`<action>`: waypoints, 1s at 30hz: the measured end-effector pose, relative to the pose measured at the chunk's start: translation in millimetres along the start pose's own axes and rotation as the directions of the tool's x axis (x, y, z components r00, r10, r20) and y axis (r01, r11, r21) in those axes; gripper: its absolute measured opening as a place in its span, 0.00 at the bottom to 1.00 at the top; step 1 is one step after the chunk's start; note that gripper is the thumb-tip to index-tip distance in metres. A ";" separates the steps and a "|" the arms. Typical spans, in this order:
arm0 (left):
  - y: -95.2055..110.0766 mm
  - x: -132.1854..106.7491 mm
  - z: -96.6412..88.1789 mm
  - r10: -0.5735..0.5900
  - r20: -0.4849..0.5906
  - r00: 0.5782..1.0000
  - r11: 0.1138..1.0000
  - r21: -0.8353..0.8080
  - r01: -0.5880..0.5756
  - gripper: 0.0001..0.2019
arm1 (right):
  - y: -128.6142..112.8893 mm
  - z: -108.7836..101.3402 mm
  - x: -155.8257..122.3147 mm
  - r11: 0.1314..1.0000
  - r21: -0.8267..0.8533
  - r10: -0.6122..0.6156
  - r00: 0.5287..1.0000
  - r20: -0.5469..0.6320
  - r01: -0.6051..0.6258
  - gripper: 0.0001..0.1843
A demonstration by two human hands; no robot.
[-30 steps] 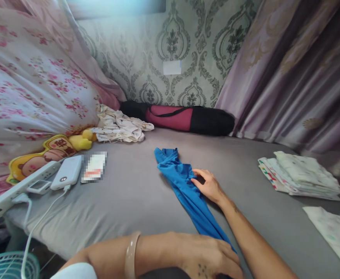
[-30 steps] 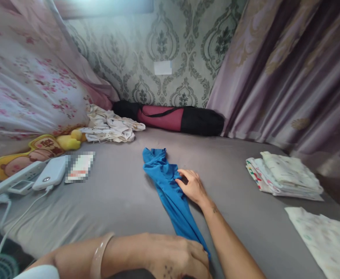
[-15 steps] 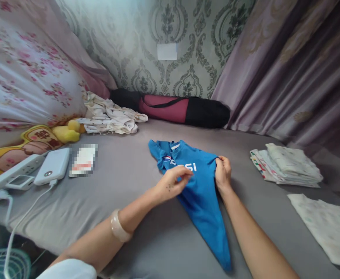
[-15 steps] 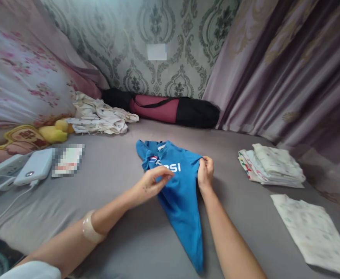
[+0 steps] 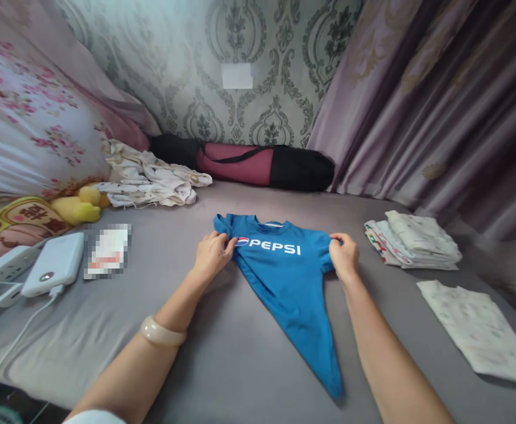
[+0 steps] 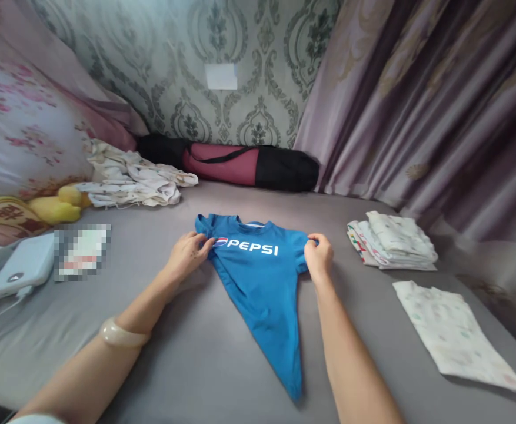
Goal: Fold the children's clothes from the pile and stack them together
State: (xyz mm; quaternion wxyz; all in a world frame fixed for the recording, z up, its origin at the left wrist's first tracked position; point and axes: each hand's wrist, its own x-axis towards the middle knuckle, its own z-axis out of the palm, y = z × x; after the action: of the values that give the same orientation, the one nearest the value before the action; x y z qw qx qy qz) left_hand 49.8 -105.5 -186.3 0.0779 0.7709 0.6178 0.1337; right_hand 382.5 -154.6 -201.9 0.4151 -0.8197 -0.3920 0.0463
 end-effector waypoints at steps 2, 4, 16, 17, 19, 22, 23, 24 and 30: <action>-1.1 1.2 -9.8 -0.036 0.073 0.997 0.998 0.045 0.033 0.26 | 1.8 -5.5 -2.3 0.976 -0.213 -0.016 0.990 0.144 0.047 0.18; -5.6 4.7 -16.8 -0.084 0.145 0.986 0.994 0.082 0.073 0.24 | 3.7 -9.9 -5.8 0.912 -0.376 -0.075 0.968 0.238 0.163 0.17; -13.7 109.3 -12.7 0.202 0.049 0.978 0.979 0.021 -0.203 0.20 | -33.1 24.3 20.3 0.825 -0.248 -0.331 0.790 0.517 0.508 0.21; -8.4 117.4 -6.4 0.222 0.098 0.970 0.974 0.015 -0.225 0.21 | -38.2 30.9 23.0 0.827 -0.237 -0.319 0.773 0.548 0.509 0.21; 1.1 129.2 5.7 0.233 0.170 0.957 0.970 0.022 -0.240 0.22 | -46.2 41.9 27.3 0.820 -0.259 -0.285 0.758 0.587 0.510 0.21; 9.8 137.4 16.1 0.240 0.214 0.947 0.967 0.035 -0.253 0.22 | -53.1 50.8 31.9 0.806 -0.313 -0.251 0.769 0.588 0.503 0.21; 11.3 138.5 16.9 0.237 0.220 0.946 0.967 0.043 -0.252 0.21 | -54.5 52.0 33.1 0.804 -0.324 -0.245 0.775 0.583 0.498 0.21; 12.5 139.2 16.6 0.232 0.224 0.946 0.967 0.052 -0.250 0.21 | -55.7 52.5 34.1 0.804 -0.332 -0.238 0.779 0.581 0.493 0.20; 18.0 136.2 6.0 0.220 0.246 0.944 0.964 0.094 -0.249 0.17 | -62.1 47.7 37.9 0.834 -0.318 -0.168 0.757 0.631 0.450 0.15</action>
State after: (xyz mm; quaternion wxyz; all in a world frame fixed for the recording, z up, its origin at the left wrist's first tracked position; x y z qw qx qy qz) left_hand 95.8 23.3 -171.9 0.0855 0.8528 0.5151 0.0119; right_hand 351.9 -76.5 -178.9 0.0754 -0.7599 -0.6325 0.1298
